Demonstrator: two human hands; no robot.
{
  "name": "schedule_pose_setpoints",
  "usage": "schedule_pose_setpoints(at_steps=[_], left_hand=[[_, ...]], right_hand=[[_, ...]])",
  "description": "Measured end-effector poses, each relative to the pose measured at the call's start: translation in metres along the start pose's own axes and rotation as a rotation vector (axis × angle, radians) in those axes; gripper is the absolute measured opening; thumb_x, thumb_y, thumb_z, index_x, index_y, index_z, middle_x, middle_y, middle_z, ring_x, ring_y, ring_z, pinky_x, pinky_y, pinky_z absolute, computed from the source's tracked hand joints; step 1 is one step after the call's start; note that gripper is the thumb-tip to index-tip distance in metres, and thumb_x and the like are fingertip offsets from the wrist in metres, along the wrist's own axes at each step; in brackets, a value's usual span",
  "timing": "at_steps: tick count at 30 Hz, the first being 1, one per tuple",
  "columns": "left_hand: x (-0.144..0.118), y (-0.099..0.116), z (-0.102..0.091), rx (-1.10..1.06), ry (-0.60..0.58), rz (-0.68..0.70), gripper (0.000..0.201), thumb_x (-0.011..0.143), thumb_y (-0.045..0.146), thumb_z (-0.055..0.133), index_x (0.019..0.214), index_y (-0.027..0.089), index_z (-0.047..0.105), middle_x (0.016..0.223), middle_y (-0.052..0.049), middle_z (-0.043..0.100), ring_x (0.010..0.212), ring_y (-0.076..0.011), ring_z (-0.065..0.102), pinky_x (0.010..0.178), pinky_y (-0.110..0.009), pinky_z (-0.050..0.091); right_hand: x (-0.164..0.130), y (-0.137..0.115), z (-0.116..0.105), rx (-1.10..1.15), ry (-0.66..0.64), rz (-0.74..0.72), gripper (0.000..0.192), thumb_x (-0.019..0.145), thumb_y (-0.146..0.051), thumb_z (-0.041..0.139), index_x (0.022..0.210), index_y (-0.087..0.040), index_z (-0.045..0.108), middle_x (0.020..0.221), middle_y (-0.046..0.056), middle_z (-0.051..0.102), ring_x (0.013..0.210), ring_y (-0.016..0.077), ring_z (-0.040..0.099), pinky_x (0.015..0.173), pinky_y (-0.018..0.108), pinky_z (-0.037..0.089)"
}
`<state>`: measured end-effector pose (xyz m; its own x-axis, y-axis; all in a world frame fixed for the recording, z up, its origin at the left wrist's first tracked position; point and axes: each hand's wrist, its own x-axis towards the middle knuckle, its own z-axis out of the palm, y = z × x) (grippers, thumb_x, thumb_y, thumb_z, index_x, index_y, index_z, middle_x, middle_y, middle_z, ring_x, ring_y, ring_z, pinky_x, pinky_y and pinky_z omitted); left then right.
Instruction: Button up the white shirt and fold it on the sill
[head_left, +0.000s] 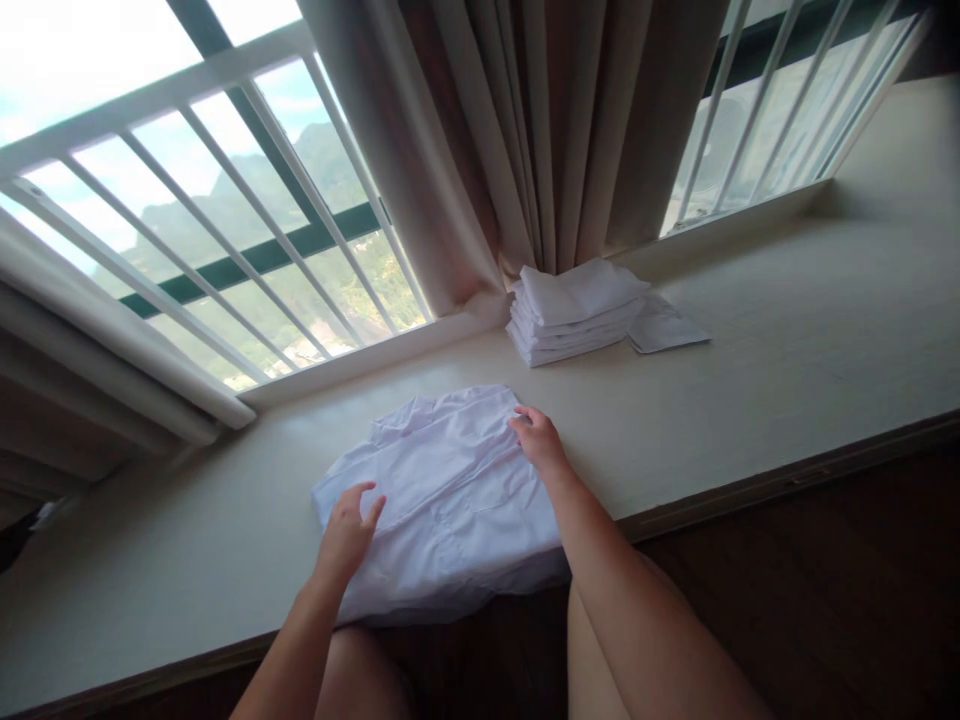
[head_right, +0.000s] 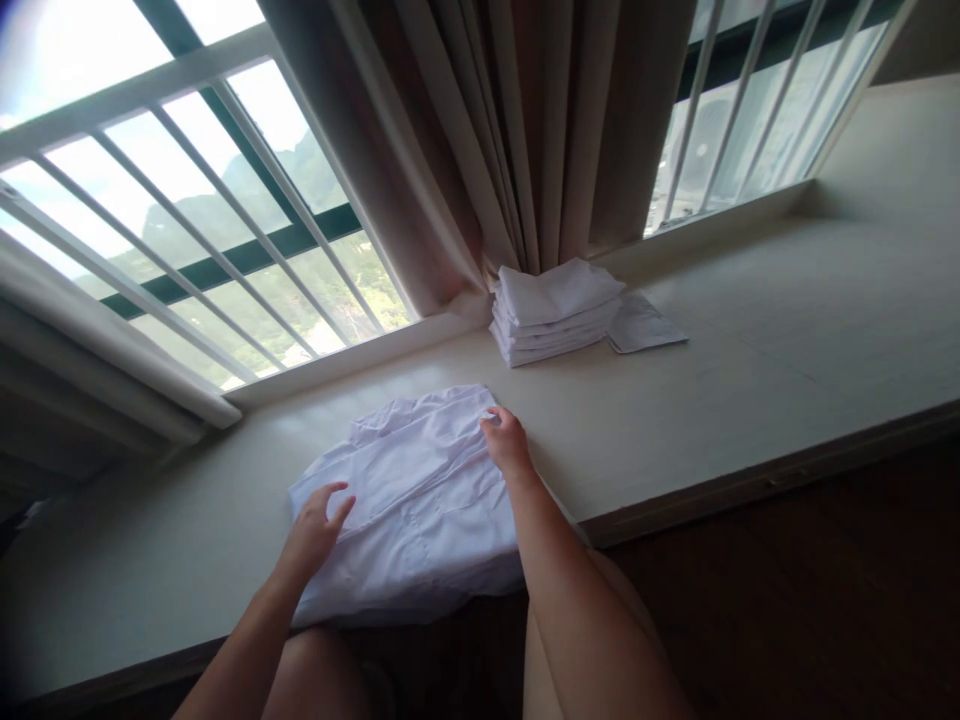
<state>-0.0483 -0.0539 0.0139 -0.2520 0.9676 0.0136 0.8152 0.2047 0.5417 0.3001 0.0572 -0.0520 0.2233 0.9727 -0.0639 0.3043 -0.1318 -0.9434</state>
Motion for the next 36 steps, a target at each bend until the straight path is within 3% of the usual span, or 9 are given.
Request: schedule_pose_setpoints(at_steps=[2,5,10,13,16,18,22,27,36], left_hand=[[-0.02,-0.039,0.005,0.152,-0.038,-0.022,0.06,0.087,0.045,0.058,0.139,0.015,0.061,0.156,-0.019,0.052,0.152,-0.0333,0.042,0.131,-0.05,0.027],[-0.039,-0.084,0.012,0.411,-0.147,-0.129,0.073,0.099,0.05,0.041,0.163,0.016,0.035,0.172,-0.018,0.026,0.162,-0.0332,0.021,0.129,-0.063,0.021],[-0.042,-0.121,-0.004,0.507,-0.223,-0.11,0.077,0.103,0.054,0.026,0.17,0.018,0.011,0.175,-0.017,0.012,0.165,-0.0291,0.012,0.128,-0.068,0.014],[-0.034,-0.124,-0.017,0.477,-0.264,-0.147,0.073,0.103,0.054,0.029,0.168,0.021,0.023,0.175,-0.015,0.017,0.164,-0.0311,0.016,0.127,-0.07,0.014],[-0.026,-0.111,-0.015,0.443,-0.173,-0.177,0.071,0.104,0.054,0.026,0.166,0.019,0.03,0.174,-0.015,0.021,0.164,-0.0328,0.017,0.127,-0.068,0.019],[-0.022,-0.1,-0.002,0.427,-0.081,-0.115,0.075,0.104,0.053,0.027,0.166,0.012,0.027,0.173,-0.018,0.021,0.163,-0.0335,0.017,0.129,-0.063,0.021],[-0.01,-0.092,0.021,0.441,-0.031,-0.158,0.081,0.103,0.058,0.028,0.166,0.008,0.025,0.174,-0.019,0.015,0.163,-0.0358,0.017,0.13,-0.062,0.017],[0.035,-0.112,0.021,0.465,-0.024,-0.076,0.08,0.103,0.058,0.028,0.166,0.009,0.026,0.175,-0.016,0.015,0.163,-0.033,0.016,0.132,-0.059,0.015],[0.166,-0.121,0.03,0.416,-0.031,0.008,0.081,0.102,0.063,0.03,0.167,0.014,0.026,0.175,-0.014,0.016,0.164,-0.0311,0.016,0.132,-0.06,0.013]], right_hand=[[0.001,-0.002,0.001,-0.039,-0.019,0.02,0.054,0.086,-0.041,0.051,0.125,-0.011,0.072,0.117,0.012,0.076,0.104,0.0229,0.071,0.096,0.032,0.057],[-0.003,-0.008,-0.003,-0.102,-0.027,0.017,0.054,0.087,-0.038,0.048,0.127,-0.012,0.073,0.127,0.011,0.073,0.116,0.0228,0.068,0.104,0.031,0.053],[-0.021,-0.014,-0.019,-0.307,-0.013,0.031,0.041,0.087,-0.041,0.051,0.104,-0.019,0.082,0.115,0.014,0.076,0.117,0.0338,0.066,0.109,0.046,0.048],[-0.029,-0.014,-0.023,-0.461,0.032,-0.006,0.039,0.089,-0.04,0.053,0.109,-0.022,0.081,0.128,0.014,0.071,0.127,0.0369,0.061,0.114,0.053,0.044],[-0.036,-0.013,-0.014,-0.645,0.071,-0.193,0.045,0.097,-0.04,0.046,0.133,-0.028,0.07,0.159,0.005,0.049,0.15,0.0302,0.041,0.125,0.051,0.033],[-0.042,-0.01,-0.002,-0.742,-0.005,-0.282,0.05,0.102,-0.045,0.041,0.149,-0.035,0.057,0.169,0.0,0.035,0.159,0.0279,0.027,0.13,0.056,0.025],[-0.051,0.0,0.027,-0.921,-0.289,-0.267,0.058,0.104,-0.064,0.036,0.16,-0.049,0.034,0.175,0.0,0.016,0.163,0.0314,0.015,0.128,0.068,0.013],[-0.027,0.002,0.058,-1.048,-0.309,-0.272,0.067,0.102,-0.073,0.032,0.164,-0.048,0.023,0.177,0.005,0.006,0.164,0.0368,0.005,0.129,0.067,0.003],[0.064,-0.004,0.097,-0.953,-0.242,-0.244,0.076,0.099,-0.079,0.031,0.165,-0.041,0.029,0.177,0.006,0.006,0.163,0.0412,0.005,0.128,0.067,0.001]])
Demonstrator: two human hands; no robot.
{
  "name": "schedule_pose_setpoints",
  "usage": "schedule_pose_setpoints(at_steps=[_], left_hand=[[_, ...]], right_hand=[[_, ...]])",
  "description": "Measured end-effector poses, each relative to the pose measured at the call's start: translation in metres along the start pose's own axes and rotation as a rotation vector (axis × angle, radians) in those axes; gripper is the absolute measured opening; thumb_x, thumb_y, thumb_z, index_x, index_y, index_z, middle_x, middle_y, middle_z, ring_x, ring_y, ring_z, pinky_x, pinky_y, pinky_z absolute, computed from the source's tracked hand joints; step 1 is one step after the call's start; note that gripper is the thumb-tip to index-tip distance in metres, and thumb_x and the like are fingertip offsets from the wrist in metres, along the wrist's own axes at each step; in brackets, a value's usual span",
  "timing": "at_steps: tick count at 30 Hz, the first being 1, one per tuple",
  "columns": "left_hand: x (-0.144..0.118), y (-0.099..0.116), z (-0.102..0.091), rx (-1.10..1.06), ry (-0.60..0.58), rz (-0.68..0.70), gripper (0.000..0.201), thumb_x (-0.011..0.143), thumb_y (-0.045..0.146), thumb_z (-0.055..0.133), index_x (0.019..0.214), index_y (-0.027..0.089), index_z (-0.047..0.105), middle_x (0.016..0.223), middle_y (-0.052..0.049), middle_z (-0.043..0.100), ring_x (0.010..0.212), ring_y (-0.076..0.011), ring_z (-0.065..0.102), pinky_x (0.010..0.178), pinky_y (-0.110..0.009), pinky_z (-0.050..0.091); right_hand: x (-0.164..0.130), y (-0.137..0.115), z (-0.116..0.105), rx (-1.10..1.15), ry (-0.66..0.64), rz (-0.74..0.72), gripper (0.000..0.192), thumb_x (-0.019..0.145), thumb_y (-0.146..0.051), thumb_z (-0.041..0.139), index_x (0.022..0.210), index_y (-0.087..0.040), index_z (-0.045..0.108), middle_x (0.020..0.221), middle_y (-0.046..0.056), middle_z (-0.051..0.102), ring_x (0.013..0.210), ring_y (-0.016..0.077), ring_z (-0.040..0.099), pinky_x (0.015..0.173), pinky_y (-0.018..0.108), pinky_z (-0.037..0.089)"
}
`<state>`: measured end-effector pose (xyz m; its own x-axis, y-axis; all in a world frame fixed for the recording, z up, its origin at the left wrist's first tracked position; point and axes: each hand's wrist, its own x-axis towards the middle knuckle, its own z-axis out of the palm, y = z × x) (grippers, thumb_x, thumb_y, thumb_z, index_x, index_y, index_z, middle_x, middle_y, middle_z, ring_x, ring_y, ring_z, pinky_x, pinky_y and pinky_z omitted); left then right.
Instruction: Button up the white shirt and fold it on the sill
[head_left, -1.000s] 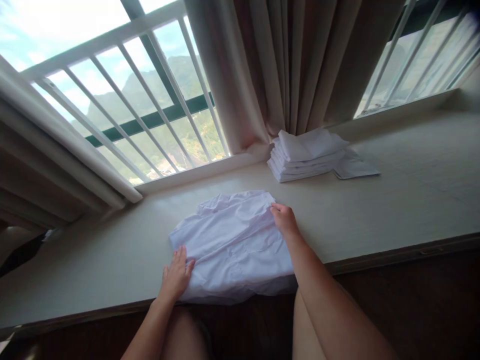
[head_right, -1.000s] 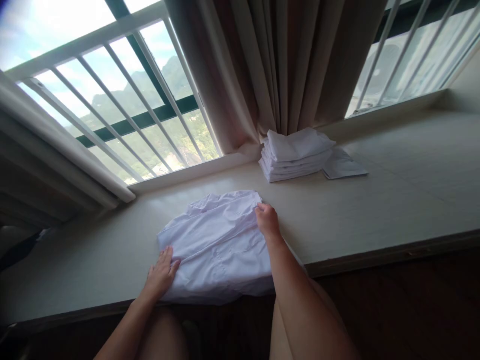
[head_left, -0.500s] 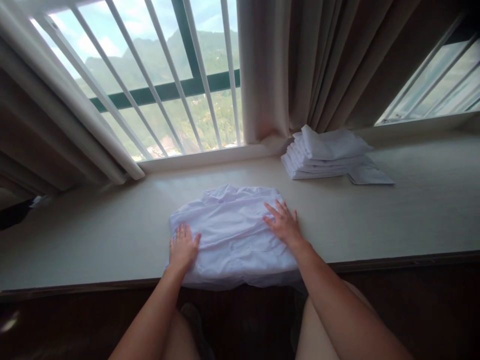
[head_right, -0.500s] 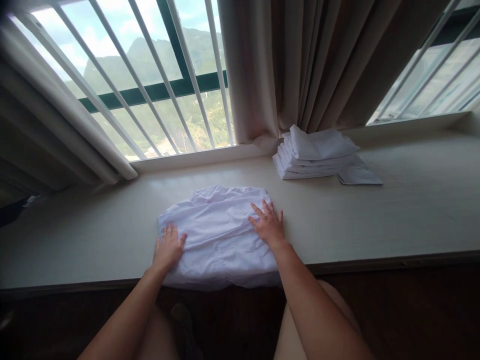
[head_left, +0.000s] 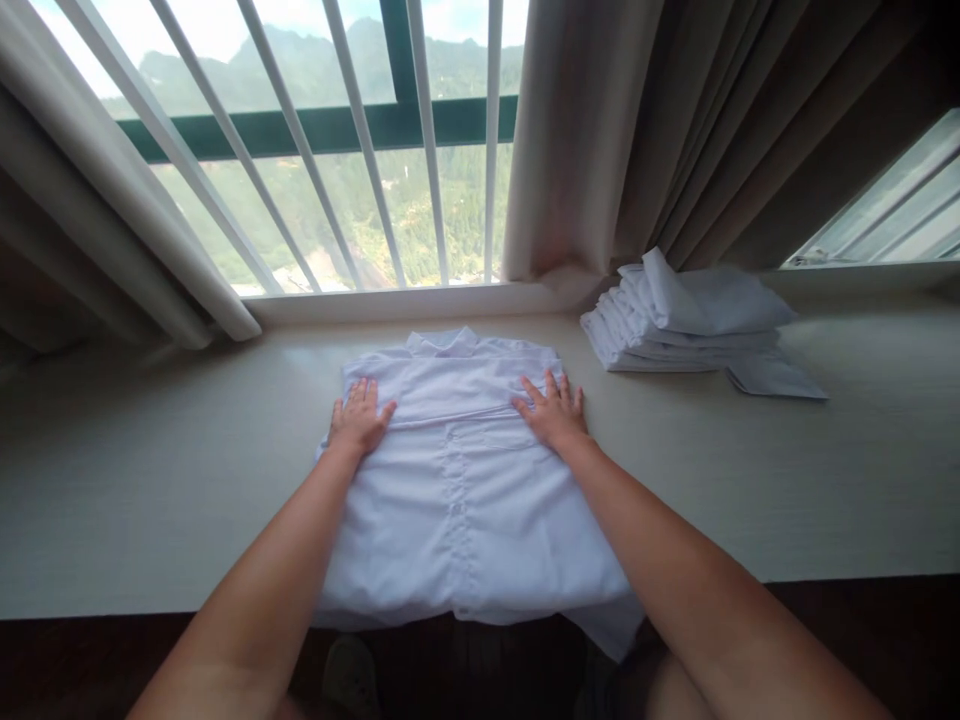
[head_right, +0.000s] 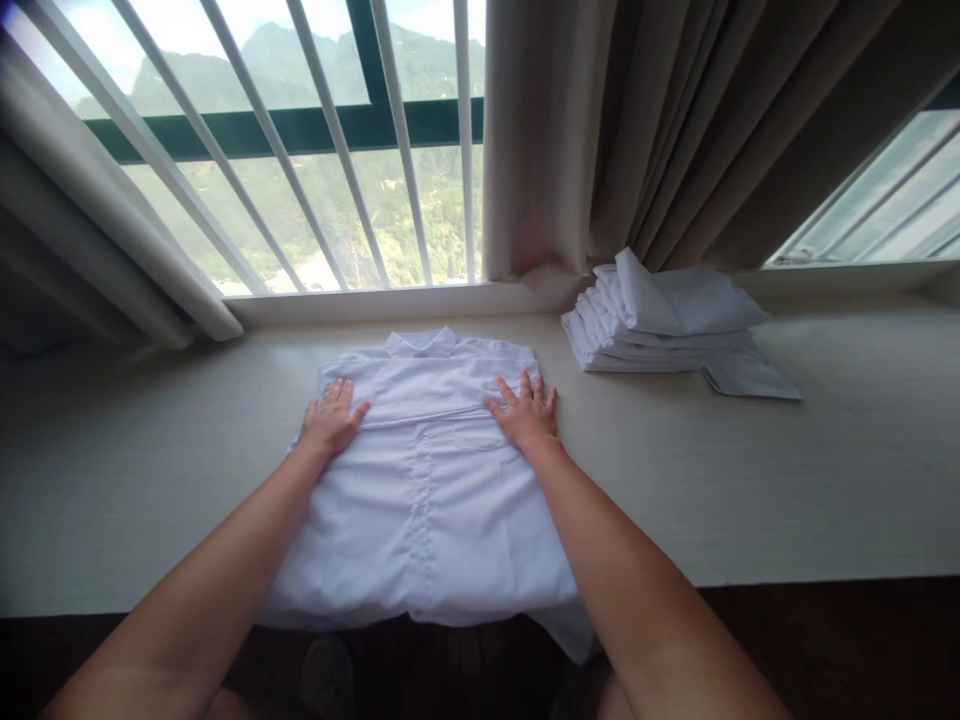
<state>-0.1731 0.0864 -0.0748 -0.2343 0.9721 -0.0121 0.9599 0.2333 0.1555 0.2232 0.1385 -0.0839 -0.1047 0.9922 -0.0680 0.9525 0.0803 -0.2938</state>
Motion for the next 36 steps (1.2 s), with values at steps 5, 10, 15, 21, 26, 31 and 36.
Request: schedule_pose_setpoints(at_steps=[5,10,15,21,26,31,36], left_hand=[[0.048,-0.003,0.001,-0.078,0.032,0.028,0.073,0.101,0.063,0.037,0.162,0.023,0.04,0.174,-0.011,0.024,0.162,-0.0318,0.021,0.13,-0.061,0.014],[0.046,-0.015,-0.008,-0.178,0.116,0.038,0.06,0.107,0.048,0.025,0.157,0.024,0.046,0.167,-0.007,0.041,0.159,-0.0247,0.03,0.13,-0.05,0.024],[-0.014,-0.043,-0.011,-0.194,0.033,0.135,0.053,0.101,0.049,0.044,0.149,0.03,0.059,0.166,-0.001,0.043,0.159,-0.0258,0.03,0.129,-0.045,0.029],[-0.127,-0.091,-0.01,-0.115,-0.005,0.023,0.06,0.103,0.049,0.037,0.16,0.031,0.044,0.17,-0.003,0.035,0.162,-0.0284,0.024,0.131,-0.059,0.015],[-0.19,-0.102,-0.011,-0.059,-0.129,-0.074,0.062,0.103,0.047,0.031,0.162,0.03,0.04,0.173,-0.002,0.028,0.163,-0.0262,0.02,0.131,-0.057,0.016],[-0.23,-0.089,-0.016,-0.038,-0.188,-0.095,0.066,0.098,0.044,0.041,0.161,0.027,0.041,0.173,-0.004,0.028,0.163,-0.0268,0.022,0.131,-0.054,0.023],[-0.269,-0.078,-0.02,-0.008,-0.195,-0.124,0.077,0.087,0.034,0.051,0.16,0.012,0.04,0.171,-0.014,0.03,0.161,-0.0278,0.025,0.132,-0.045,0.025]], right_hand=[[0.044,0.002,0.004,0.125,0.067,-0.006,0.074,0.096,-0.077,0.044,0.16,-0.041,0.041,0.176,0.007,0.013,0.162,0.0432,0.005,0.126,0.071,-0.004],[0.066,0.019,0.001,0.664,0.3,-0.098,0.074,0.096,-0.063,0.051,0.164,-0.042,0.029,0.175,0.0,0.019,0.163,0.0297,0.017,0.13,0.068,0.006],[0.044,0.052,0.002,0.855,0.334,-0.118,0.081,0.09,-0.064,0.054,0.157,-0.02,0.047,0.163,0.009,0.045,0.152,0.0233,0.042,0.131,0.042,0.03],[-0.022,0.106,-0.002,0.819,0.278,-0.032,0.074,0.088,-0.06,0.047,0.141,-0.01,0.062,0.147,0.016,0.061,0.138,0.0281,0.059,0.118,0.039,0.049],[-0.105,0.149,0.001,0.651,0.259,-0.029,0.057,0.082,-0.047,0.053,0.124,-0.014,0.074,0.146,0.016,0.062,0.142,0.0309,0.055,0.127,0.048,0.037],[-0.187,0.151,0.019,0.495,0.25,-0.065,0.052,0.084,-0.039,0.055,0.126,-0.017,0.075,0.151,0.012,0.059,0.15,0.0294,0.047,0.132,0.046,0.029],[-0.259,0.146,0.046,0.388,0.296,-0.021,0.062,0.089,-0.036,0.046,0.147,-0.02,0.06,0.164,0.006,0.044,0.16,0.0294,0.029,0.134,0.054,0.02]])
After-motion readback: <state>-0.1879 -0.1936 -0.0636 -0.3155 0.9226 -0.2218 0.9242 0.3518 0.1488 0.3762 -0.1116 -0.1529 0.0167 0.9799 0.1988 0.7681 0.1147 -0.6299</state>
